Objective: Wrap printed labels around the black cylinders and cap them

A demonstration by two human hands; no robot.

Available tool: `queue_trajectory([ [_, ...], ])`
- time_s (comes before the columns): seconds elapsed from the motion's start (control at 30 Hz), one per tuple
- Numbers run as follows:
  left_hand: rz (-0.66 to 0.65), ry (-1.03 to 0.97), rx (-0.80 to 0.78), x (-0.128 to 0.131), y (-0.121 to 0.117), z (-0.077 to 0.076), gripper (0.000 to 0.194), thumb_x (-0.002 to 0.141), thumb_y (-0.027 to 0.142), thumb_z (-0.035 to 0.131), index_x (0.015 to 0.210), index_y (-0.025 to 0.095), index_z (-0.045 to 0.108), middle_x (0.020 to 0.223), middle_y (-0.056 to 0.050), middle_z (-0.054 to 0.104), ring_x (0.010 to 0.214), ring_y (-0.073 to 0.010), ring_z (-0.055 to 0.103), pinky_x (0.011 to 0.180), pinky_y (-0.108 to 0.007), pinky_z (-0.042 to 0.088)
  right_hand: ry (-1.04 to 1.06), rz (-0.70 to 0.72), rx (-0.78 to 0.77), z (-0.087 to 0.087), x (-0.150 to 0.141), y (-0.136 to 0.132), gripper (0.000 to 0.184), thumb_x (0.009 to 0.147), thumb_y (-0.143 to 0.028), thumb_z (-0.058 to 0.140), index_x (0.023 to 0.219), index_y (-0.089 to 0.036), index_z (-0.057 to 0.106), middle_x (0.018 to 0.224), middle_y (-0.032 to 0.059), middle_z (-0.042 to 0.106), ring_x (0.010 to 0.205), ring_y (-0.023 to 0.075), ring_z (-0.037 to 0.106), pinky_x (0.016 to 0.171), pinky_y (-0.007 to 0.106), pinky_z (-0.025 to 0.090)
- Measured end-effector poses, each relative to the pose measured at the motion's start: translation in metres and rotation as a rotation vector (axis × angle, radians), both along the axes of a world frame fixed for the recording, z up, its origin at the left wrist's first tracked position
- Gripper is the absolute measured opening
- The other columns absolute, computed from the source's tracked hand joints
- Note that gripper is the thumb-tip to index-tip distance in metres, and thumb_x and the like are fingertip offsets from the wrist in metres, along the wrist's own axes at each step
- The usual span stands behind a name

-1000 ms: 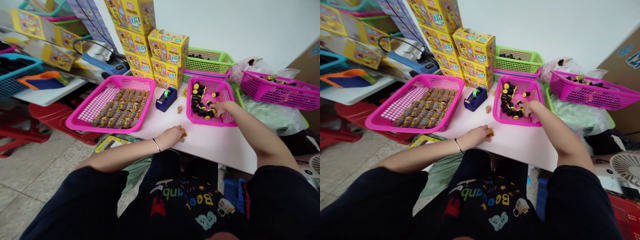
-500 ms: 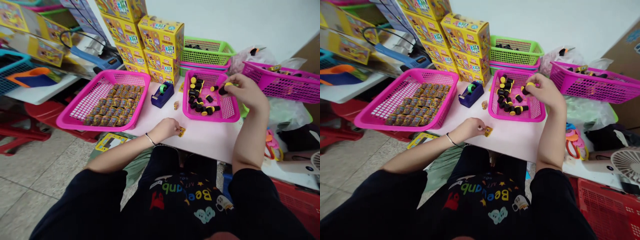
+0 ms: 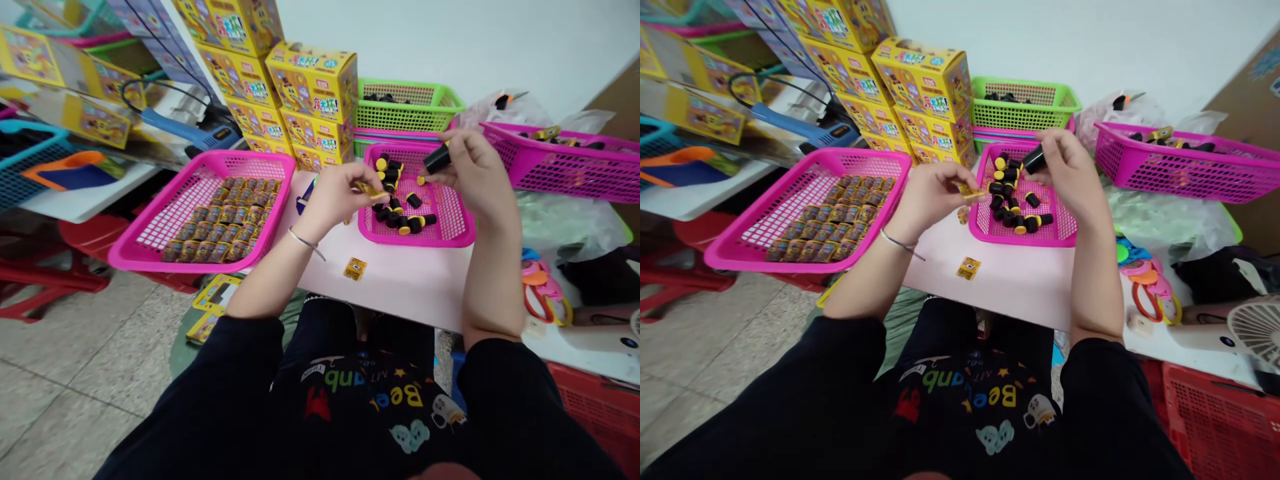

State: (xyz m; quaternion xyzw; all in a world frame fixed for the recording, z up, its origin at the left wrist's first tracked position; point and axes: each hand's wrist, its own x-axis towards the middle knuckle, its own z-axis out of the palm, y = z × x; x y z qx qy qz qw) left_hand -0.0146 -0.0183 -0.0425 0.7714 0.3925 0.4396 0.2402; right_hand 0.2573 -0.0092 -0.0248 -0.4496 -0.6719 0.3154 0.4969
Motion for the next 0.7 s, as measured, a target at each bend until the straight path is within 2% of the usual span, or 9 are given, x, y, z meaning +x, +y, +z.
queue_trajectory([
  [0.07,0.005,-0.028,0.041,0.019,0.014,0.012,0.025,0.078,0.024,0.093,0.095,0.016,0.077,0.090,0.000,0.078,0.079,-0.0137,0.070,0.075,-0.025,0.054,-0.024,-0.040,0.066,0.002,0.000,-0.002,0.042,0.102,-0.070,0.062,0.126,-0.036,0.061,0.126,0.0045,0.073,0.114,0.0269,0.080,0.101,0.049,0.072],
  [0.2,-0.011,-0.002,0.051,0.051,0.023,0.026,0.028,0.094,0.023,0.079,0.122,0.018,0.075,0.069,0.006,0.066,0.069,-0.0159,0.072,0.076,-0.028,0.055,-0.009,-0.100,0.191,0.012,0.006,-0.015,0.048,0.097,-0.071,0.071,0.133,-0.041,0.062,0.139,0.0034,0.070,0.121,0.0278,0.076,0.104,0.049,0.072],
  [0.3,-0.065,0.068,-0.002,0.061,0.018,0.028,0.055,0.098,0.015,0.070,0.152,0.019,0.058,0.065,0.009,0.064,0.073,-0.0191,0.076,0.083,-0.031,0.059,0.025,-0.153,0.249,0.019,0.014,-0.024,0.048,0.098,-0.071,0.069,0.135,-0.041,0.065,0.143,0.0041,0.070,0.127,0.0324,0.073,0.102,0.053,0.071],
  [0.4,-0.152,0.117,-0.070,0.062,0.012,0.028,0.074,0.098,0.006,0.060,0.167,0.016,0.036,0.078,0.005,0.074,0.086,-0.0196,0.080,0.093,-0.032,0.062,-0.009,-0.200,0.272,0.022,0.016,-0.028,0.046,0.101,-0.072,0.061,0.136,-0.042,0.067,0.139,0.0058,0.071,0.131,0.0354,0.070,0.100,0.054,0.070],
  [0.53,-0.186,0.156,-0.049,0.056,0.008,0.032,0.080,0.095,0.005,0.051,0.170,0.020,0.028,0.092,0.002,0.078,0.087,-0.0180,0.081,0.098,-0.033,0.063,-0.059,-0.173,0.206,0.023,0.007,-0.030,0.051,0.102,-0.076,0.056,0.135,-0.040,0.069,0.137,0.0041,0.073,0.125,0.0320,0.073,0.096,0.047,0.070],
  [0.63,-0.145,0.130,-0.008,0.052,0.004,0.036,0.083,0.092,0.007,0.048,0.170,0.027,0.027,0.127,-0.003,0.077,0.092,-0.0159,0.082,0.099,-0.033,0.064,-0.013,-0.135,0.174,0.024,-0.003,-0.031,0.046,0.101,-0.072,0.063,0.131,-0.039,0.072,0.133,0.0025,0.075,0.124,0.0300,0.074,0.100,0.046,0.070],
  [0.7,-0.137,0.109,0.032,0.051,0.001,0.039,0.081,0.093,0.012,0.048,0.170,0.031,0.029,0.154,-0.006,0.064,0.096,-0.0147,0.082,0.100,-0.034,0.064,0.006,-0.109,0.185,0.024,-0.007,-0.033,0.041,0.101,-0.068,0.065,0.128,-0.038,0.072,0.136,0.0024,0.075,0.131,0.0302,0.072,0.111,0.049,0.067],
])
